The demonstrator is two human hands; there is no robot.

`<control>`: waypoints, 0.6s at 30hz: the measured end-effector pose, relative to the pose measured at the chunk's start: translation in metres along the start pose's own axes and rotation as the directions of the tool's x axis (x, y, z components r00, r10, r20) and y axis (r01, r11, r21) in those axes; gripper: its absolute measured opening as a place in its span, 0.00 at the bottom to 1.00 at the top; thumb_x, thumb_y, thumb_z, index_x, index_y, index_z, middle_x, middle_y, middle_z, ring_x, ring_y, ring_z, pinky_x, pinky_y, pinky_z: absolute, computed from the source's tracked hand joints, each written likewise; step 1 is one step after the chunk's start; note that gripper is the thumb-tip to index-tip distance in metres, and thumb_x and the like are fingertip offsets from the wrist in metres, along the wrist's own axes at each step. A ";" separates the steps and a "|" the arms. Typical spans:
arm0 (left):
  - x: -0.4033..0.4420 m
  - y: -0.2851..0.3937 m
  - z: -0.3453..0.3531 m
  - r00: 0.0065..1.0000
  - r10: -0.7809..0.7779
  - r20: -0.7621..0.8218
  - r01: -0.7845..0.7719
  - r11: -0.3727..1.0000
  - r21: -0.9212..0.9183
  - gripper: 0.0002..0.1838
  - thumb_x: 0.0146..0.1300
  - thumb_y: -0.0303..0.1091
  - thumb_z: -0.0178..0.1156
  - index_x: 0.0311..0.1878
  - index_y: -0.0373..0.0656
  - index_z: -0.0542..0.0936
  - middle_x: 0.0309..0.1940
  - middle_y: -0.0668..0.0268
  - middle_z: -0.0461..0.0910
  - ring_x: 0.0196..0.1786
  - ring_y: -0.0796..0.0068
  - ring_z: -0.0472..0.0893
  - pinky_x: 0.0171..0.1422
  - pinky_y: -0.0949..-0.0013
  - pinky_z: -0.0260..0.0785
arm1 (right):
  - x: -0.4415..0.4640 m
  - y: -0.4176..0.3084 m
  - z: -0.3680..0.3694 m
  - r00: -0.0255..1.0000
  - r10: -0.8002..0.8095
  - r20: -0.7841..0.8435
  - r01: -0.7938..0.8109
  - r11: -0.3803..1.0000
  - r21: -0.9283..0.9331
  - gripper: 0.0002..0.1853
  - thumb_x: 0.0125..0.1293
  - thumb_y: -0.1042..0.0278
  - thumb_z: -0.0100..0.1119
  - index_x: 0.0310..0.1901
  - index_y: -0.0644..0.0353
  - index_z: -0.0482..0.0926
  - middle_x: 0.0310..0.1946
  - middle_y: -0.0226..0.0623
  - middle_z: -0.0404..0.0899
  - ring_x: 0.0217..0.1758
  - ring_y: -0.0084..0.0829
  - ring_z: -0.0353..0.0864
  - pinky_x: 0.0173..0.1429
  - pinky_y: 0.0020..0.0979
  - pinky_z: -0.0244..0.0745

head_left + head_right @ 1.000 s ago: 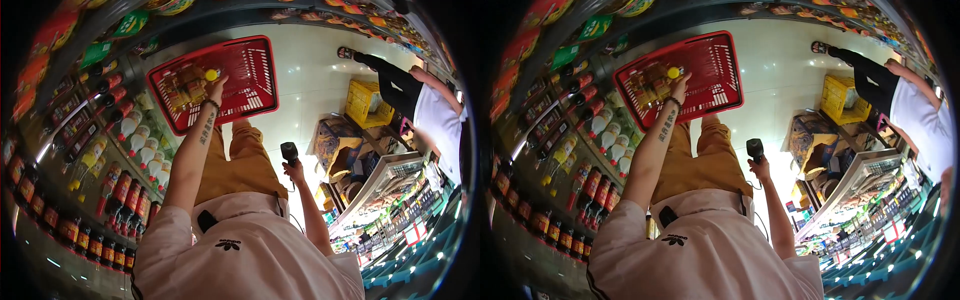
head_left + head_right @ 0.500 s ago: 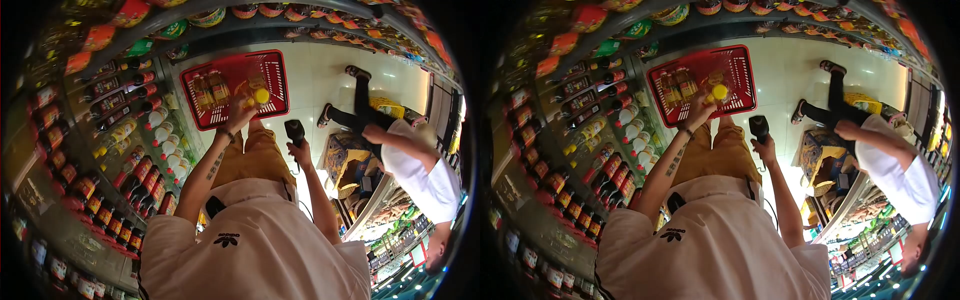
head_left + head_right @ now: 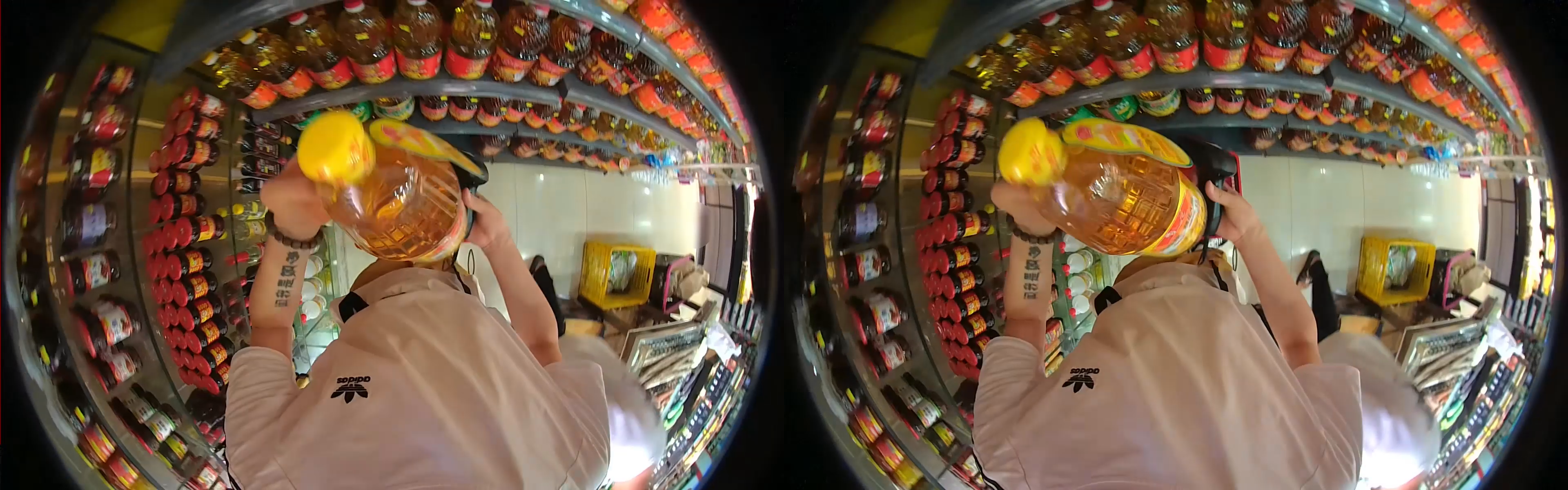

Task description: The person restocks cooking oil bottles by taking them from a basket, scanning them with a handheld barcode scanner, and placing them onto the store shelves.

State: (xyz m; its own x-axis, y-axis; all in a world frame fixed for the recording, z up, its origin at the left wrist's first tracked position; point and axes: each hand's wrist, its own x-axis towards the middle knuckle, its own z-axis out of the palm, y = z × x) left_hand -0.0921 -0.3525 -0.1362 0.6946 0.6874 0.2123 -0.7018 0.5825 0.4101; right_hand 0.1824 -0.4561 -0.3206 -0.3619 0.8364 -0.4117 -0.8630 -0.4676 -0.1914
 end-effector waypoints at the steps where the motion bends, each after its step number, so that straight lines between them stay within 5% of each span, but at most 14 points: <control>1: 0.002 0.002 0.001 1.000 0.022 0.013 -0.022 1.000 0.018 0.32 0.51 0.32 0.58 0.61 0.28 0.71 0.55 0.53 0.79 0.56 0.59 0.79 0.63 0.58 0.70 | -0.002 0.005 0.006 0.993 0.010 0.121 -0.017 0.998 0.053 0.30 0.64 0.62 0.68 0.65 0.62 0.69 0.60 0.43 0.78 0.60 0.40 0.80 0.67 0.46 0.73; 3: 0.006 0.007 -0.006 0.950 0.282 0.133 -0.307 0.921 0.238 0.25 0.59 0.34 0.56 0.57 0.26 0.75 0.53 0.55 0.80 0.56 0.62 0.79 0.62 0.60 0.71 | -0.006 0.012 0.021 0.937 0.046 0.346 -0.087 0.991 0.104 0.35 0.60 0.58 0.71 0.66 0.63 0.69 0.62 0.44 0.77 0.63 0.41 0.78 0.69 0.46 0.71; 4: 0.015 0.016 0.005 0.979 0.198 0.049 -0.202 0.972 0.119 0.23 0.64 0.34 0.54 0.56 0.24 0.74 0.54 0.55 0.80 0.56 0.64 0.79 0.63 0.61 0.71 | -0.011 0.016 0.030 0.913 0.059 0.404 -0.133 0.979 0.157 0.37 0.58 0.57 0.73 0.66 0.64 0.69 0.62 0.44 0.76 0.64 0.41 0.77 0.70 0.46 0.71; 6: 0.032 0.011 0.017 0.940 0.303 0.159 -0.342 0.819 0.462 0.21 0.67 0.32 0.49 0.56 0.25 0.75 0.54 0.55 0.80 0.54 0.65 0.80 0.62 0.64 0.72 | -0.018 0.023 0.052 0.904 0.024 0.426 -0.075 0.992 0.104 0.39 0.56 0.56 0.75 0.66 0.64 0.69 0.63 0.44 0.76 0.64 0.42 0.76 0.70 0.47 0.70; 8: 0.052 0.009 0.051 0.933 0.154 0.326 -0.214 0.964 0.156 0.21 0.69 0.34 0.48 0.56 0.26 0.75 0.54 0.55 0.80 0.54 0.66 0.80 0.61 0.65 0.72 | -0.023 0.025 0.056 0.893 -0.017 0.451 -0.009 0.998 0.055 0.41 0.53 0.55 0.77 0.66 0.64 0.69 0.63 0.44 0.76 0.65 0.42 0.76 0.71 0.47 0.69; 9: 0.051 0.008 0.044 0.929 0.158 0.335 -0.220 0.963 0.156 0.21 0.69 0.34 0.48 0.56 0.26 0.75 0.54 0.55 0.80 0.54 0.66 0.80 0.61 0.65 0.72 | -0.025 0.028 0.051 0.926 -0.041 0.376 0.024 0.998 0.050 0.42 0.52 0.55 0.78 0.66 0.64 0.69 0.63 0.43 0.76 0.65 0.42 0.75 0.71 0.48 0.69; 12: 0.062 0.012 0.004 0.982 0.105 0.160 -0.116 0.992 0.059 0.23 0.71 0.39 0.46 0.60 0.33 0.73 0.54 0.57 0.80 0.55 0.65 0.80 0.62 0.63 0.72 | -0.035 0.025 0.066 0.940 -0.115 0.320 0.115 0.993 0.020 0.43 0.50 0.55 0.79 0.66 0.63 0.69 0.63 0.42 0.76 0.65 0.42 0.75 0.71 0.49 0.69; 13: 0.069 -0.013 0.067 0.844 0.442 -0.305 -0.148 0.737 0.659 0.24 0.72 0.41 0.45 0.64 0.36 0.70 0.57 0.58 0.78 0.58 0.68 0.78 0.64 0.62 0.70 | -0.039 0.023 0.069 0.954 -0.137 0.266 0.138 0.990 0.015 0.43 0.50 0.55 0.79 0.66 0.63 0.69 0.63 0.42 0.76 0.65 0.42 0.75 0.71 0.49 0.69; 16: 0.061 -0.038 0.056 0.854 0.457 -0.249 -0.237 0.768 0.595 0.29 0.72 0.45 0.48 0.70 0.38 0.64 0.64 0.60 0.72 0.65 0.70 0.72 0.69 0.63 0.66 | -0.037 0.014 0.068 0.949 -0.215 0.229 0.249 0.960 -0.130 0.43 0.53 0.46 0.74 0.66 0.63 0.70 0.65 0.45 0.74 0.68 0.48 0.72 0.73 0.54 0.64; 18: 0.045 -0.064 0.007 0.872 0.468 -0.145 -0.210 0.625 0.752 0.43 0.64 0.47 0.64 0.75 0.42 0.55 0.68 0.62 0.66 0.70 0.70 0.67 0.73 0.63 0.61 | -0.032 0.005 0.072 0.944 -0.235 0.232 0.271 0.953 -0.137 0.45 0.53 0.45 0.73 0.67 0.62 0.68 0.66 0.44 0.73 0.69 0.47 0.71 0.73 0.53 0.64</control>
State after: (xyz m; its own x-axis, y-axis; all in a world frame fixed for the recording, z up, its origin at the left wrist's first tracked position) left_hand -0.0154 -0.3618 -0.1466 0.2541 0.9348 0.2480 -0.4657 -0.1065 0.8785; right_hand 0.1645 -0.4643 -0.2439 -0.2208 0.9656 -0.1373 -0.8721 -0.2584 -0.4155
